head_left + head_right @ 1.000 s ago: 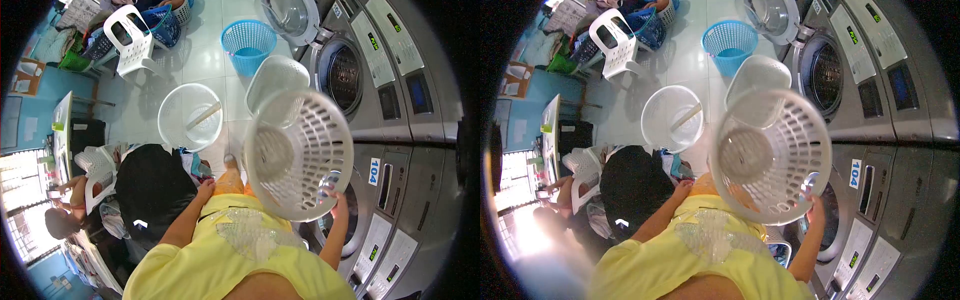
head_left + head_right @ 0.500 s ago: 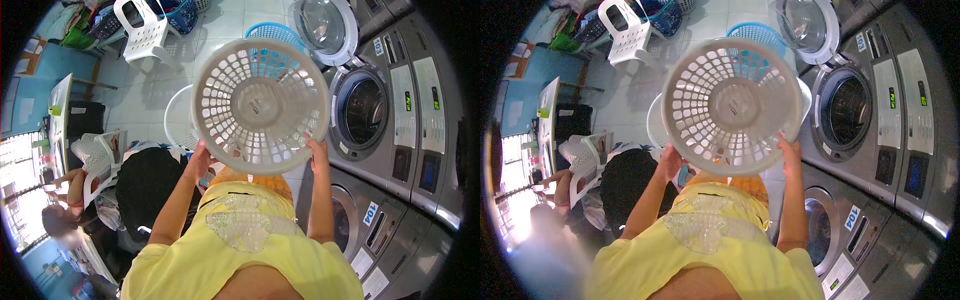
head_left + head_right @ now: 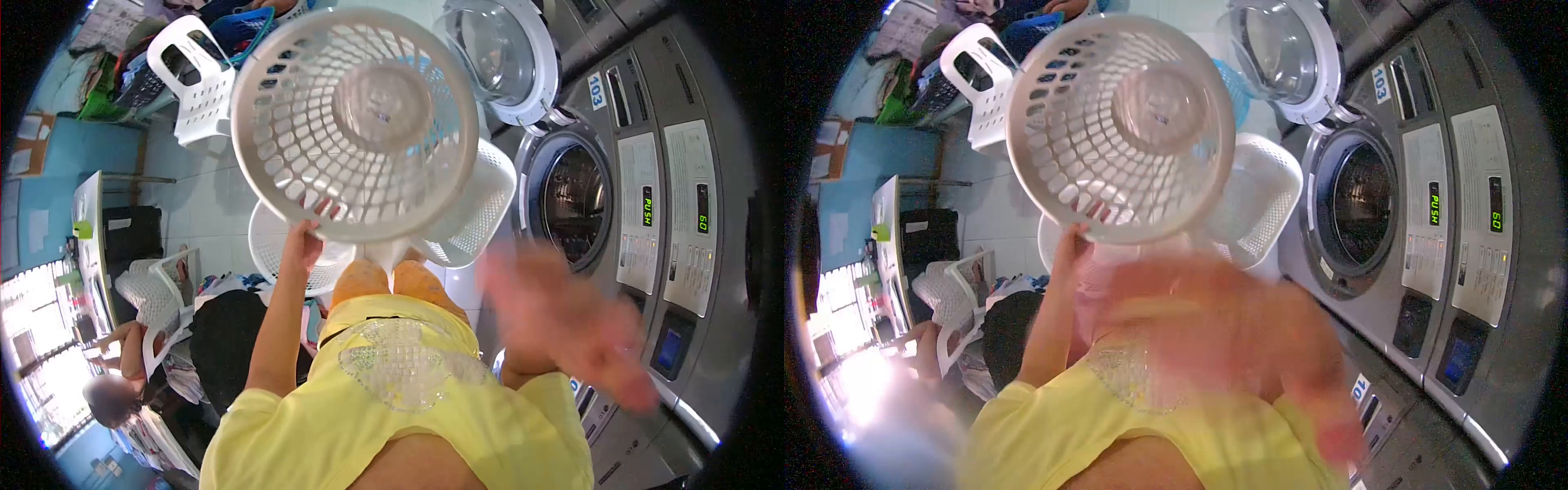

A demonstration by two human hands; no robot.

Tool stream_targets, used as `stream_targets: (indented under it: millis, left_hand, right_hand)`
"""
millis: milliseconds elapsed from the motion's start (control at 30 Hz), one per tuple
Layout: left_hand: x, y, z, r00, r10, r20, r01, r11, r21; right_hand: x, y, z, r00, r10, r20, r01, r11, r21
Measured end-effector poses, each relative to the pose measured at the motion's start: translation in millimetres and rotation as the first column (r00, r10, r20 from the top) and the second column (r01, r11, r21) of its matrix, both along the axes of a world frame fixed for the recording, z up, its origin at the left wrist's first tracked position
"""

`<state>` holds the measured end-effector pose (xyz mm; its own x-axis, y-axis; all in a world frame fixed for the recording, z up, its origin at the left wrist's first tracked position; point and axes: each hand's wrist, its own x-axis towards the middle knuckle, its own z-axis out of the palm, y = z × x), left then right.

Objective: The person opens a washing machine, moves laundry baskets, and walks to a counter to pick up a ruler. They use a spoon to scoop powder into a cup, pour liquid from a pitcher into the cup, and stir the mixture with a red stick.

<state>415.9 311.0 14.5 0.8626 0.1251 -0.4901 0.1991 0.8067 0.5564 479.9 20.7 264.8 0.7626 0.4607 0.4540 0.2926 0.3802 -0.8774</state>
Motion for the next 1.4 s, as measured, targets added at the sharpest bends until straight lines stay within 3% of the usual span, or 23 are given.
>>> stream_targets:
  millis: [100, 200, 467, 533, 600, 633, 700, 733, 833, 933, 1000, 1067, 1133, 1200, 1300, 1367, 1400]
  left_hand:
    - [59.7, -13.0, -20.5, 1.0, 0.016, -0.005, -0.017, 0.996, -0.09]
    - [109.9, -24.2, -45.4, 1.0, 0.007, 0.005, -0.006, 0.98, -0.201]
    - [173.3, -31.3, -133.3, 0.978, -0.023, -0.208, -0.034, 0.963, -0.266]
    - [188.9, -31.6, -142.2, 0.97, -0.027, -0.242, -0.033, 0.969, -0.243]
    - [194.1, -29.0, -166.1, 0.942, 0.064, -0.33, -0.133, 0.972, -0.192]
    - [200.2, -15.4, -185.2, 0.944, -0.01, -0.33, -0.129, 0.91, -0.394]
    - [209.4, -14.8, -184.5, 0.94, 0.063, -0.335, -0.148, 0.961, -0.233]
    - [208.7, -17.8, -170.8, 0.932, 0.133, -0.338, -0.18, 0.977, -0.112]
    - [207.6, 2.7, -190.6, 0.918, 0.195, -0.345, -0.207, 0.978, 0.004]
    - [210.5, 27.9, -203.9, 0.882, 0.311, -0.355, -0.351, 0.935, -0.055]
    - [215.2, 51.0, -215.5, 0.861, 0.335, -0.383, -0.396, 0.914, -0.091]
    - [220.2, 73.5, -228.8, 0.884, 0.334, -0.328, -0.434, 0.847, -0.307]
    - [238.5, 81.9, -219.8, 0.792, 0.468, -0.392, -0.572, 0.793, -0.209]
    - [249.9, 97.7, -215.6, 0.784, 0.441, -0.437, -0.576, 0.78, -0.246]
    - [243.3, 106.5, -217.0, 0.772, 0.434, -0.465, -0.597, 0.746, -0.295]
    - [236.0, 91.0, -209.4, 0.773, 0.442, -0.455, -0.612, 0.708, -0.352]
    - [228.2, 81.5, -213.1, 0.769, 0.47, -0.433, -0.614, 0.732, -0.295]
  right_hand:
    - [6.3, -8.8, 32.9, 0.945, 0.231, 0.23, -0.283, 0.933, 0.222]
    - [22.2, -8.3, 37.6, 0.93, 0.214, 0.298, -0.306, 0.901, 0.308]
    - [83.3, -4.7, 18.3, 0.96, 0.012, 0.28, -0.105, 0.942, 0.32]
    - [104.1, -4.8, 2.4, 0.972, -0.105, 0.209, 0.043, 0.958, 0.283]
    - [122.6, 0.8, -21.1, 0.96, -0.275, 0.045, 0.265, 0.95, 0.164]
    - [128.3, 5.2, -36.2, 0.931, -0.361, -0.064, 0.364, 0.929, 0.063]
    - [137.9, 11.9, -78.9, 0.813, -0.49, -0.314, 0.461, 0.872, -0.165]
    - [137.0, 12.7, -107.9, 0.729, -0.523, -0.442, 0.452, 0.853, -0.262]
    - [107.7, 4.7, -216.2, 0.39, -0.582, -0.713, 0.336, 0.811, -0.478]
    - [38.8, -16.9, -330.7, 0.057, -0.597, -0.8, 0.135, 0.799, -0.587]
    - [-13.7, -30.7, -380.7, -0.07, -0.594, -0.801, 0.026, 0.802, -0.597]
    - [-65.4, -47.0, -425.2, -0.207, -0.592, -0.779, -0.041, 0.801, -0.598]
    - [-100.7, -53.0, -447.7, -0.278, -0.63, -0.725, -0.121, 0.772, -0.625]
    - [-122.7, -54.8, -455.2, -0.335, -0.664, -0.668, -0.208, 0.744, -0.635]
    - [-123.2, -44.8, -460.1, -0.267, -0.667, -0.696, -0.239, 0.745, -0.623]
    - [-111.0, -36.8, -458.0, -0.126, -0.64, -0.758, -0.254, 0.759, -0.599]
    - [-103.6, -31.7, -456.1, -0.117, -0.644, -0.756, -0.246, 0.756, -0.606]
